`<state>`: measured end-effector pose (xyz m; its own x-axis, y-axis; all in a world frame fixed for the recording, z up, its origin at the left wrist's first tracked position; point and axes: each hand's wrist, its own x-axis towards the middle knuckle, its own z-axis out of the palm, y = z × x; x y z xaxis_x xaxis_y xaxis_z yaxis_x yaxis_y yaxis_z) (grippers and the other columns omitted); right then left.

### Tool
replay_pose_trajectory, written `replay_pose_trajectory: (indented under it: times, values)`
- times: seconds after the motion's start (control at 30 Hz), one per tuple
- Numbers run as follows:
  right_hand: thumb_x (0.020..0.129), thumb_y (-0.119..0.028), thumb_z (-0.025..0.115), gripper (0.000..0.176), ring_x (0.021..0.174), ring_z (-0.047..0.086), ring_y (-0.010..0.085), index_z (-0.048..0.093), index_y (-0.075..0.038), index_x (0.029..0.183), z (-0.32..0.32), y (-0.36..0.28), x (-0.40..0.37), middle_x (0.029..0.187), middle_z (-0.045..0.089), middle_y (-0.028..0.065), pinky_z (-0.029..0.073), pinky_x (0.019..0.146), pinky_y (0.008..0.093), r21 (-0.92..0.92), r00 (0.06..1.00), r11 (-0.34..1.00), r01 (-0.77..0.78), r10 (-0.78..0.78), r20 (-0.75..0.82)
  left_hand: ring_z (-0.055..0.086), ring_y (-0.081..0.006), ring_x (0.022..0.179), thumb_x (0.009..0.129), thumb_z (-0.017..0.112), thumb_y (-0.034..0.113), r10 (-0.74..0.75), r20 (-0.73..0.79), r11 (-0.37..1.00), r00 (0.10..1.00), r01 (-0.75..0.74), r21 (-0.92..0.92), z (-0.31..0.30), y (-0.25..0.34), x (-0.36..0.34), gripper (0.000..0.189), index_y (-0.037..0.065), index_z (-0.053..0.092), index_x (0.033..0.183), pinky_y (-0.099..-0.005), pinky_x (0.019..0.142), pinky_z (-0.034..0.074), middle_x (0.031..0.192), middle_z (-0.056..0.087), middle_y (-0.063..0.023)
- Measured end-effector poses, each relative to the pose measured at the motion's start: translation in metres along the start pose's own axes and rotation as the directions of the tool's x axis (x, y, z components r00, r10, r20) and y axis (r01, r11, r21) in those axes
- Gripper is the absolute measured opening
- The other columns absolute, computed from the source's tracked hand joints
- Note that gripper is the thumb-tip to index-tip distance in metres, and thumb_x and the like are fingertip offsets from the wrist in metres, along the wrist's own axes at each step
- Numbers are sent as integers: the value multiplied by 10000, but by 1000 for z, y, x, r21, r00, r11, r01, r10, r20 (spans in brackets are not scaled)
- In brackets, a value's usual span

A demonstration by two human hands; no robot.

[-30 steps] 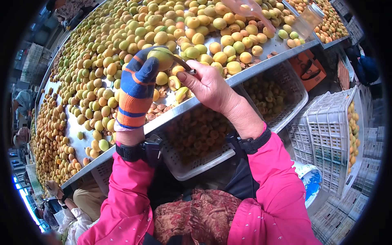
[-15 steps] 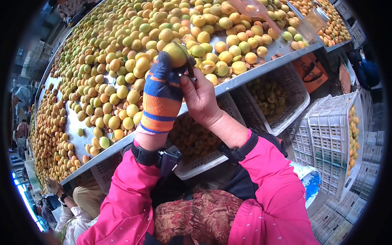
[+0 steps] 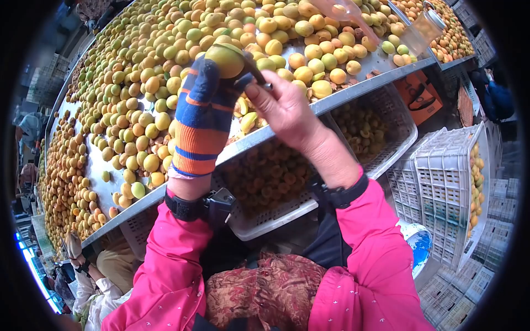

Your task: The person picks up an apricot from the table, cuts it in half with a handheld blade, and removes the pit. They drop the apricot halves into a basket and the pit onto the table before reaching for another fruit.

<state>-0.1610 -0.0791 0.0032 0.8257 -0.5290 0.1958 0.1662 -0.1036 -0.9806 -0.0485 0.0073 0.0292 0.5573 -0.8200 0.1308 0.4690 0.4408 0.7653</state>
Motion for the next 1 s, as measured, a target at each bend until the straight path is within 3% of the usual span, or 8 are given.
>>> replay_pose_trajectory:
  times: [0.1,0.27,0.5,0.6,0.77,0.87,0.97,1.0]
  values:
    - [914,-410,466,364,470,371,13,491,-53,978,34,8,-12,553,408,-72,274,412,167,431,981,886,-172,192,-2,568,-172,925,916,490,271,17,-48,1000,999,-17,1,-4,-13,2,308,6,520,1069,-283,826,457,969,592,-97]
    - [920,-394,465,378,481,365,13,490,-28,1008,36,14,-11,582,423,-64,278,420,170,483,993,871,-94,117,-18,552,-146,931,910,518,251,34,-30,985,999,-28,173,-7,-8,-2,355,-19,483,1138,-257,821,447,1039,566,-94]
    - [900,-346,532,350,571,365,41,564,0,859,-1,-26,6,586,419,-51,320,485,227,-140,997,989,-47,55,57,547,-188,1009,907,506,217,181,141,828,973,-228,512,-16,11,2,335,-11,479,1151,-290,906,430,1072,550,-106]
    - [895,-345,540,357,564,369,47,540,-9,774,-17,-24,9,576,418,-42,322,485,238,-313,994,948,-59,85,70,543,-178,1009,887,536,184,128,17,903,992,-123,411,-12,15,-2,321,-15,504,1137,-282,888,434,1068,551,-106]
    - [888,-343,550,352,566,383,53,547,-2,798,-27,-23,4,583,441,-27,328,494,238,-374,990,922,-95,127,61,559,-166,960,844,586,175,56,47,772,997,-74,631,-12,21,1,332,-8,550,1119,-273,863,427,1068,567,-103]
    - [890,-317,557,362,615,416,33,551,17,1031,-21,-27,-6,644,502,-44,353,542,196,-167,987,975,-150,158,41,552,-171,977,845,577,201,47,91,862,995,-86,499,-11,18,3,370,-11,530,1144,-287,875,420,1053,577,-106]
    - [863,-219,612,201,483,402,8,543,-33,888,-9,-9,-16,596,473,-55,317,424,175,213,972,958,-193,216,-93,540,-194,1010,866,549,243,-15,48,966,999,2,260,-12,-4,3,399,-8,498,1172,-309,878,431,1083,572,-104]
    - [847,-185,632,172,421,345,2,511,-63,859,-11,-8,-13,554,418,-66,257,364,178,603,981,787,-126,190,-42,537,-204,1016,873,540,247,-85,2,995,996,84,59,-13,-10,2,392,-4,493,1171,-320,875,436,1091,571,-105]
